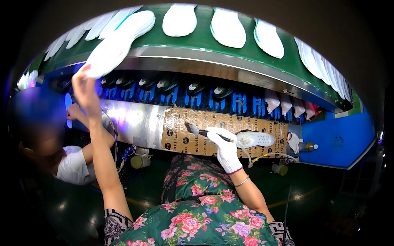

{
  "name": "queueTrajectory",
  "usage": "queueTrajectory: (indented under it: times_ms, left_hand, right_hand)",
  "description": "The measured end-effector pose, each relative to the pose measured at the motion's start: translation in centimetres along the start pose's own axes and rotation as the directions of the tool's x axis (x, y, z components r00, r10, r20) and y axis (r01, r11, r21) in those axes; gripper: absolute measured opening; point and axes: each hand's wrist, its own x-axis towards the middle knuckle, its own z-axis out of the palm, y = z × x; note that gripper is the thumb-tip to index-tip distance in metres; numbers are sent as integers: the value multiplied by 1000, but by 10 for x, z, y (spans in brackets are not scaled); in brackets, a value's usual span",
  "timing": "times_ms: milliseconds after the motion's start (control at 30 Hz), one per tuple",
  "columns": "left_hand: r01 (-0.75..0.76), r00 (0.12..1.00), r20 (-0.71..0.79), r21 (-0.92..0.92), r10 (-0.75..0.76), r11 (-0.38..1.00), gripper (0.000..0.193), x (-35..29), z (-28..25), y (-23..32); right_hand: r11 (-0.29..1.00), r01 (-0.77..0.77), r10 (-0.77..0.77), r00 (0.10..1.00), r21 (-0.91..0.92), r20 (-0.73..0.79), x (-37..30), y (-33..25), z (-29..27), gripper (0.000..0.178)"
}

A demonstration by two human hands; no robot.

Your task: The person applies adhesive to the inner surface of shoe soles using a brush, picking them up from a pile and placing them onto a conveyor belt.

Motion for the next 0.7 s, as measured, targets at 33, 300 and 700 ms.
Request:
queueTrajectory:
  times_ms: [33, 300, 700]
  left_hand:
    - [-8, 994, -108, -63, 1, 998, 14, -12, -12, 20]
    - [389, 721, -481, -315, -499, 866, 58, -72, -93, 90]
    - [864, 213, 512, -497, -832, -84, 58, -212, 77, 74]
  right_hand:
    - [1000, 5, -5, 1000, 0, 4, 1, -1, 0, 21]
    - [991, 24, -46, 985, 132, 165, 4, -55, 21, 19]
    - [974, 183, -85, 842, -134, 533, -24, -84, 75, 19]
